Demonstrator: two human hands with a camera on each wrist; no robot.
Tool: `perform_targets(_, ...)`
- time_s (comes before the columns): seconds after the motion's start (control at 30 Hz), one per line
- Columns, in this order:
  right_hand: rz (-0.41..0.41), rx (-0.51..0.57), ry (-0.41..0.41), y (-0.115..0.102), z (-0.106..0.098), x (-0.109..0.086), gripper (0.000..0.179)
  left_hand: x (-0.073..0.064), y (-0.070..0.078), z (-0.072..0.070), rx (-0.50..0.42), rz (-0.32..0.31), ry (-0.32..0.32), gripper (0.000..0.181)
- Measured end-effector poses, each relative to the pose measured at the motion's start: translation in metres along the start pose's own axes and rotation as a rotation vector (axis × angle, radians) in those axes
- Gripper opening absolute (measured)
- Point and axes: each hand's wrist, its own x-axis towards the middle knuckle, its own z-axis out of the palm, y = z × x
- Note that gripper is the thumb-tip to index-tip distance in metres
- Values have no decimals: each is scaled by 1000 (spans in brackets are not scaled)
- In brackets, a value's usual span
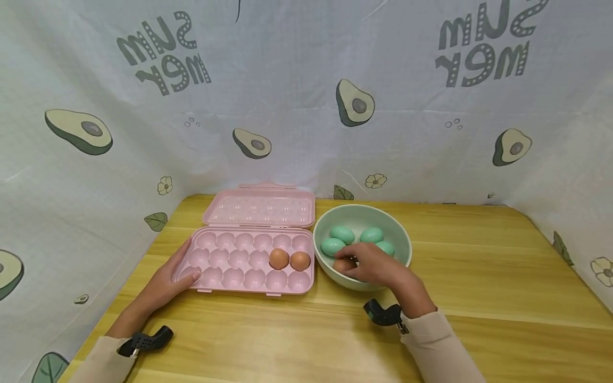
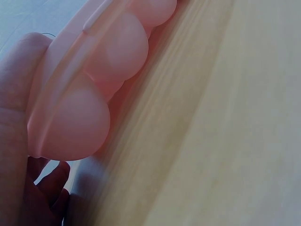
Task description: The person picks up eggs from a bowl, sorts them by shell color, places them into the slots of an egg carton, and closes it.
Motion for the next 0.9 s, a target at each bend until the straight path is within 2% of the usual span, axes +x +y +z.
perform_targets(0.33,14,23,-25,1,1,1,23,-1,1,0,-1,7,7,92)
perform_targets(0.77,39,17,-18,5,2,0,22,1,-2,0,2,38,14,92)
perform_targets(0.9,22,26,-9,6,2,0,20,1,-2,0,2,38,12,93)
